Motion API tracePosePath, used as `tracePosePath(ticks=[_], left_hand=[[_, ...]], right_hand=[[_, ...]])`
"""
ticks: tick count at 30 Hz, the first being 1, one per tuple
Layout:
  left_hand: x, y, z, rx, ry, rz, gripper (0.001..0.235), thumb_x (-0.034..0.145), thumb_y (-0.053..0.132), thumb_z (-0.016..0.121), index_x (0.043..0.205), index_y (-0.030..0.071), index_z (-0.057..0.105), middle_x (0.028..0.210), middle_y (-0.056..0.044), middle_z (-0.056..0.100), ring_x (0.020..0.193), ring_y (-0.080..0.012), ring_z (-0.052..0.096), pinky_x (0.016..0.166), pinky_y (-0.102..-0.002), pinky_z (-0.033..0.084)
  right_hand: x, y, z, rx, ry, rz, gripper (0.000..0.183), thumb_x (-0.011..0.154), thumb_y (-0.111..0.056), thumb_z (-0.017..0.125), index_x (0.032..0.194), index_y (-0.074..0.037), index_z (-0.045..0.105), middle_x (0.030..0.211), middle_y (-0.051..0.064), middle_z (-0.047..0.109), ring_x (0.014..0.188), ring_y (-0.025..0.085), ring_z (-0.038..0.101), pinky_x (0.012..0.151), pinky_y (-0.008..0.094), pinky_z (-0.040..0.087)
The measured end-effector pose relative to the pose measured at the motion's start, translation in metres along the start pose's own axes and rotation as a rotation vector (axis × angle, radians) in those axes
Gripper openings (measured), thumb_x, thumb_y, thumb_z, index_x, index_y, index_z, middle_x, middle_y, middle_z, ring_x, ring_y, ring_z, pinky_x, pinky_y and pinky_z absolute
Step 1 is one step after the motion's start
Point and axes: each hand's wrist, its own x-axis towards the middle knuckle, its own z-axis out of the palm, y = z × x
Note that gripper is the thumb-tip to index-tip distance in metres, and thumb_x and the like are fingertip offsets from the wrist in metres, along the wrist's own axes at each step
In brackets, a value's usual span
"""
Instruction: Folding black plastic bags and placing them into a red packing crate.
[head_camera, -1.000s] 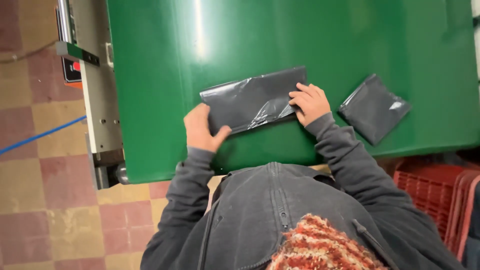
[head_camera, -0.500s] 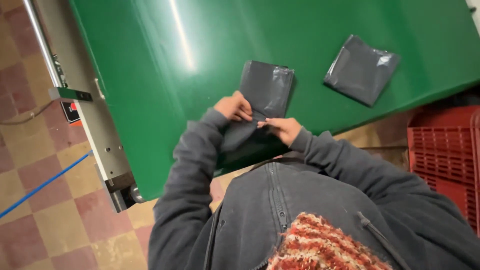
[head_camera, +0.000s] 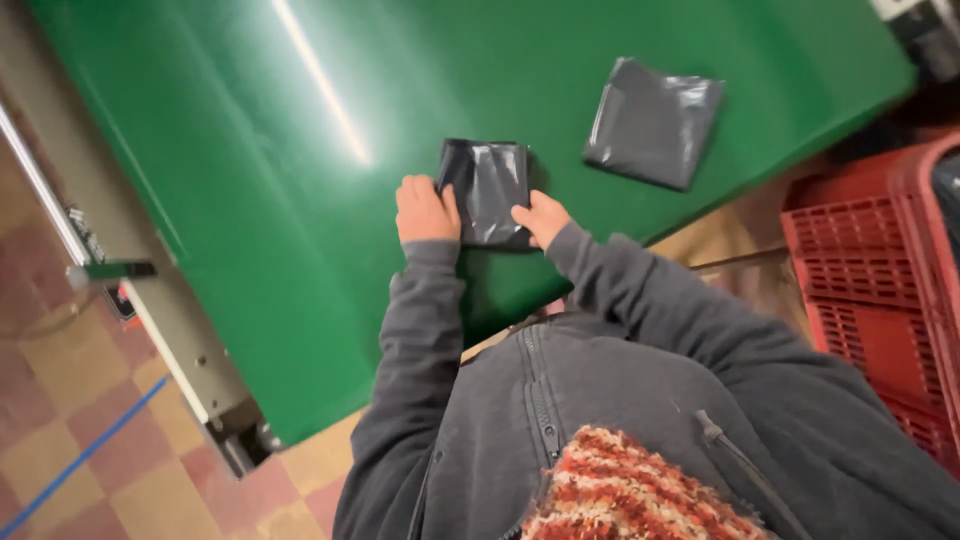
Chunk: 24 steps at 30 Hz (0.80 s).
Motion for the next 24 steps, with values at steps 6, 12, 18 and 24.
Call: tracePosePath(ticks=[6, 12, 18, 24], left_hand=[[0.022, 0.115, -0.005, -0.497, 0.008, 0.197, 0.020, 0.100, 0.015, 0.068, 0.107, 0.006, 0.052, 0.095, -0.020, 0.055, 0.084, -0.0448, 0.059, 0.070, -0.049, 0.050], [0.065, 0.190, 0.123, -0.442, -0.142, 0.050, 0.027, 0.103, 0.032, 0.061, 0.110, 0.009, 0.049, 0.095, -0.018, 0.063, 0.079, -0.0458, 0.067, 0.064, -0.053, 0.052], [0.066, 0.207, 0.162, -0.149, -0.282, -0.010, 0.041, 0.097, 0.044, 0.060, 0.110, 0.007, 0.045, 0.107, -0.017, 0.059, 0.076, -0.0414, 0.069, 0.059, -0.053, 0.055], [0.079, 0.222, 0.133, 0.105, -0.367, -0.082, 0.046, 0.086, 0.052, 0.070, 0.108, 0.012, 0.060, 0.112, -0.010, 0.062, 0.105, -0.0372, 0.063, 0.075, -0.057, 0.053]], right_hand=[[-0.041, -0.076, -0.083, -0.160, 0.484, -0.839, 0.060, 0.099, -0.013, 0.075, 0.147, 0.000, 0.042, 0.133, 0.014, 0.059, 0.122, 0.021, 0.059, 0.108, 0.038, 0.049], [-0.033, -0.124, -0.173, -0.340, 0.670, -0.899, 0.062, 0.102, -0.015, 0.076, 0.150, -0.003, 0.039, 0.119, 0.014, 0.073, 0.106, 0.024, 0.074, 0.096, 0.038, 0.059], [-0.016, -0.105, -0.198, -0.739, 0.872, -0.698, 0.064, 0.099, -0.025, 0.077, 0.150, -0.009, 0.042, 0.100, 0.017, 0.074, 0.091, 0.040, 0.071, 0.080, 0.047, 0.057], [-0.038, -0.141, -0.189, -0.945, 0.838, -0.660, 0.076, 0.088, -0.032, 0.078, 0.151, -0.007, 0.043, 0.132, 0.019, 0.063, 0.119, 0.039, 0.059, 0.101, 0.050, 0.048]])
